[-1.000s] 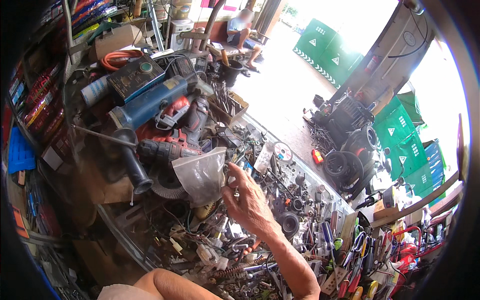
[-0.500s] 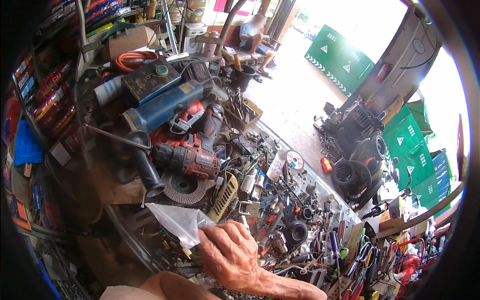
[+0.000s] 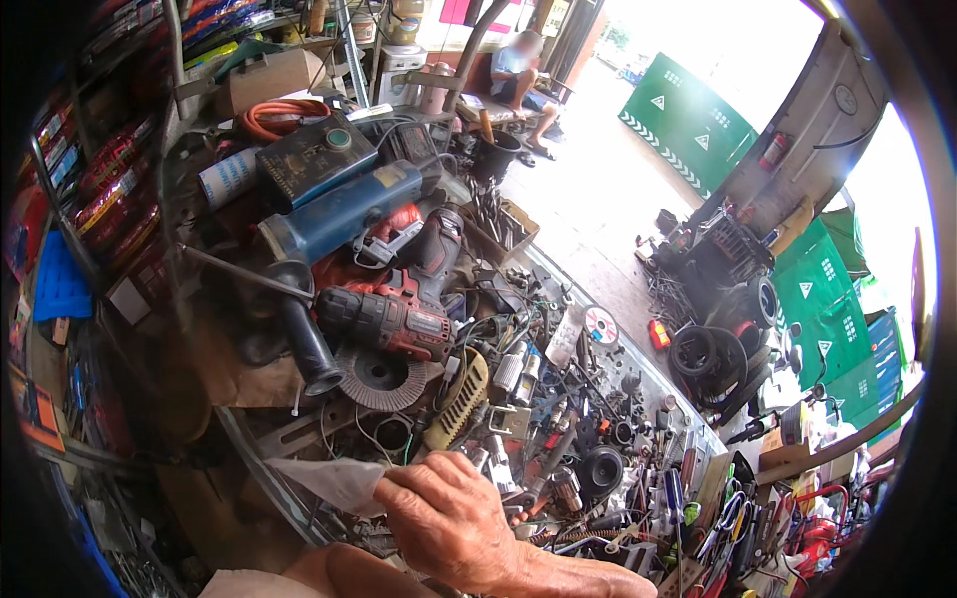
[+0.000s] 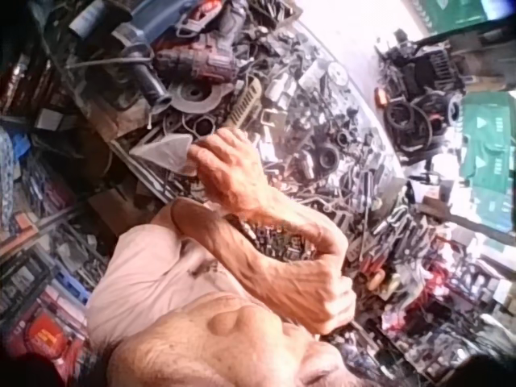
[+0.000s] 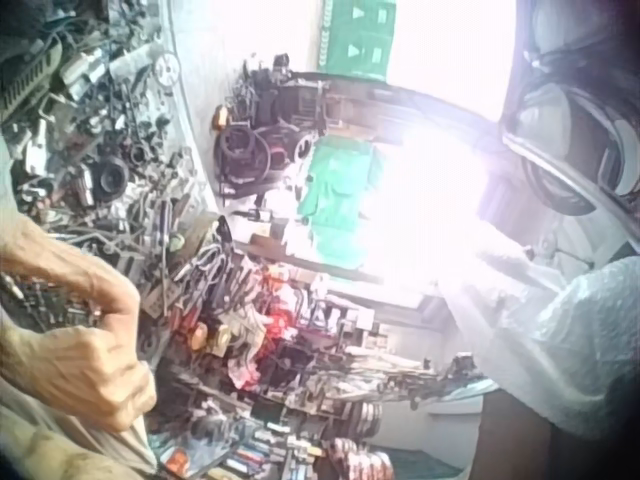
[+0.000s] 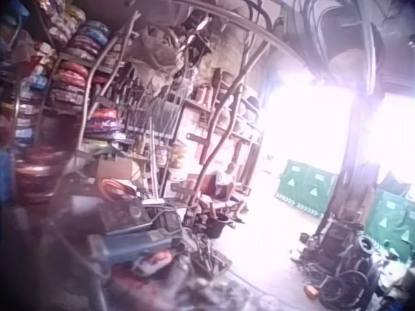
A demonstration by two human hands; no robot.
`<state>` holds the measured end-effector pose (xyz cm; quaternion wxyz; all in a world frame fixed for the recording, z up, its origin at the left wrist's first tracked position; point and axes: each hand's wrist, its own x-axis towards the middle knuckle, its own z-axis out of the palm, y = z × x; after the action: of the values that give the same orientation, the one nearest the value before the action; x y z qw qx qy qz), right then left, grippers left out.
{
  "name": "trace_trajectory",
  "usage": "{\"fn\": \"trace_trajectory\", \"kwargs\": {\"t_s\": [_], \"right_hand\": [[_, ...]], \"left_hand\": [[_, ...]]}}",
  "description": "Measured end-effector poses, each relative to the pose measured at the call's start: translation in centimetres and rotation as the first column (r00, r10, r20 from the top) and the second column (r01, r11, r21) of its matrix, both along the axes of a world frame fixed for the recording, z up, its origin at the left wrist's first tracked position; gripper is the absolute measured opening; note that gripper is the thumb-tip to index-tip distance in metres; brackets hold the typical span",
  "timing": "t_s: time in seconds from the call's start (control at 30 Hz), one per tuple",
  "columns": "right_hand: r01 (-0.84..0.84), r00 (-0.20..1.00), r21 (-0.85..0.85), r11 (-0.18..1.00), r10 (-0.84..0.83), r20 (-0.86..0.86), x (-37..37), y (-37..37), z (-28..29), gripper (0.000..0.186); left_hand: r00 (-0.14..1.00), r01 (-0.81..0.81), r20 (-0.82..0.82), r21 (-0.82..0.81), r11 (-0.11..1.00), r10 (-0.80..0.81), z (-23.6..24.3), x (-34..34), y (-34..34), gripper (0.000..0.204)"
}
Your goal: The person stands at a cluttered workbench in a workshop, handling various small mechanical parts and tools. They remove a small black component from a plastic bag, inspect it, and then examine a metal bolt and a screwdriver. The person manipulates these items with their hands, turning them over and checking their condition.
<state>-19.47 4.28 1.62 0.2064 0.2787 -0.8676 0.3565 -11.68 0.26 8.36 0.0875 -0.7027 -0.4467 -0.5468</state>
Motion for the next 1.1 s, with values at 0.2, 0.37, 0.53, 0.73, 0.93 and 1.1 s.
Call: {"fn": "trace_trajectory", "kwargs": {"t_s": [0.2, 0.37, 0.53, 0.73, 0.93, 1.1], "right_hand": [[0.151, 0.986, -0.04, 0.988, -0.148, 0.081, -3.1, 2.3, -1.5, 0.03], [0.525, 0.849, 0.162, 0.836, -0.527, -0.031, -7.6, 8.2, -2.5, 0.03], [0.44, 0.889, 0.418, 0.795, -0.452, -0.078, -10.7, 10.5, -5.4, 0.039], [0.456, 0.883, 0.492, 0.742, -0.443, -0.151, -11.1, 10.3, -5.7, 0.031], [0.446, 0.853, 0.523, 0.726, -0.522, -0.004, -10.9, 10.7, -5.5, 0.035], [0.491, 0.83, 0.494, 0.718, -0.557, -0.014, -10.2, 11.0, -4.6, 0.027]], "left_hand": [[0.999, 0.03, 0.02, 0.015, 0.999, -0.03, -0.1, 0.6, 0.0, 0.026], [0.996, 0.083, -0.014, 0.029, 0.996, -0.083, -0.2, 0.8, 0.4, 0.026], [0.998, 0.032, -0.047, -0.015, 0.999, -0.033, -0.3, 0.5, 0.4, 0.027], [0.998, 0.047, -0.028, -0.016, 0.999, -0.048, -0.5, 0.5, 0.7, 0.025], [0.995, 0.045, -0.089, 0.01, 0.999, -0.044, -0.3, 0.4, 0.7, 0.022], [0.998, 0.01, -0.059, 0.009, 1.0, -0.01, -0.6, 0.9, 0.7, 0.022]]}}
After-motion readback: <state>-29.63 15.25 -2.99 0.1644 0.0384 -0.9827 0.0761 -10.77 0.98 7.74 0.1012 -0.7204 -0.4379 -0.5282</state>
